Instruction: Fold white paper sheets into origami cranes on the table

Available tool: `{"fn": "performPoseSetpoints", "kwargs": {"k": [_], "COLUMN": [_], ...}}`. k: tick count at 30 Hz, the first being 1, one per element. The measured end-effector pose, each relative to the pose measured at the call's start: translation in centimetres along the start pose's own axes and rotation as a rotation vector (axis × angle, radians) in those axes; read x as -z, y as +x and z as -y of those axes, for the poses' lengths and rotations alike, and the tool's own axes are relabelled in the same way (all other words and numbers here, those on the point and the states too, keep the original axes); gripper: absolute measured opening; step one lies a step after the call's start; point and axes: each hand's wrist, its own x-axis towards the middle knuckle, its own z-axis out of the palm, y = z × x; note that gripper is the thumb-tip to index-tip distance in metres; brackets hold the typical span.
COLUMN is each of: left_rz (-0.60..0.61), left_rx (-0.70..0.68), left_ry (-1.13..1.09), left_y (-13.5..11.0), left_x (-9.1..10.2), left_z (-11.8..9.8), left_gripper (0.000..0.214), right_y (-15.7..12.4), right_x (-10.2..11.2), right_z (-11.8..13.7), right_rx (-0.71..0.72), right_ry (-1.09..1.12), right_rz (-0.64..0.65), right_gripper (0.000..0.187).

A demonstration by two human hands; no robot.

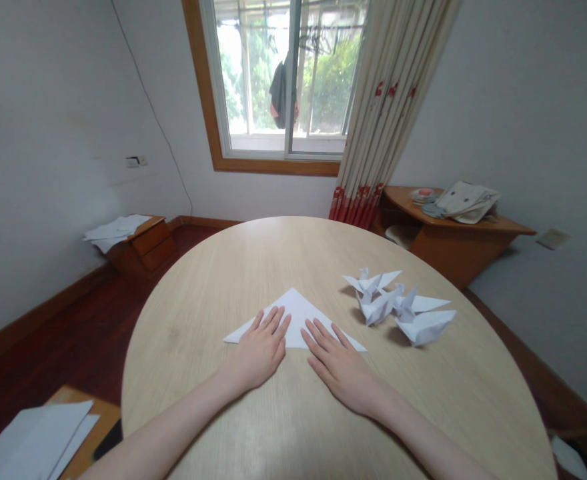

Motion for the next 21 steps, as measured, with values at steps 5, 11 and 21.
{"fn": "performPoseSetpoints", "kwargs": {"k": [5,11,21], "left_rz": [0.024,0.065,0.098], "left_rx": [0.027,0.140,0.296], "left_ry": [-0.023,-0.046,-0.084], "left_y": [-0.2,-0.2,0.1], "left_x": [-0.2,-0.1,0.9], "left_z": [-0.1,-0.4,-1.3], "left_gripper": [0.049,0.048,0.049], "right_y": [0.0,0.1,0.0], "right_x": [0.0,0.4,1.2], "right_z": [0.6,0.6,1.2], "right_rx": [-0.057,-0.068,-0.162], "right_ry": [0.001,0.018,0.041], "right_rz": [0.035,0.059,0.130], "right_gripper": [0.050,0.049,0.048]}}
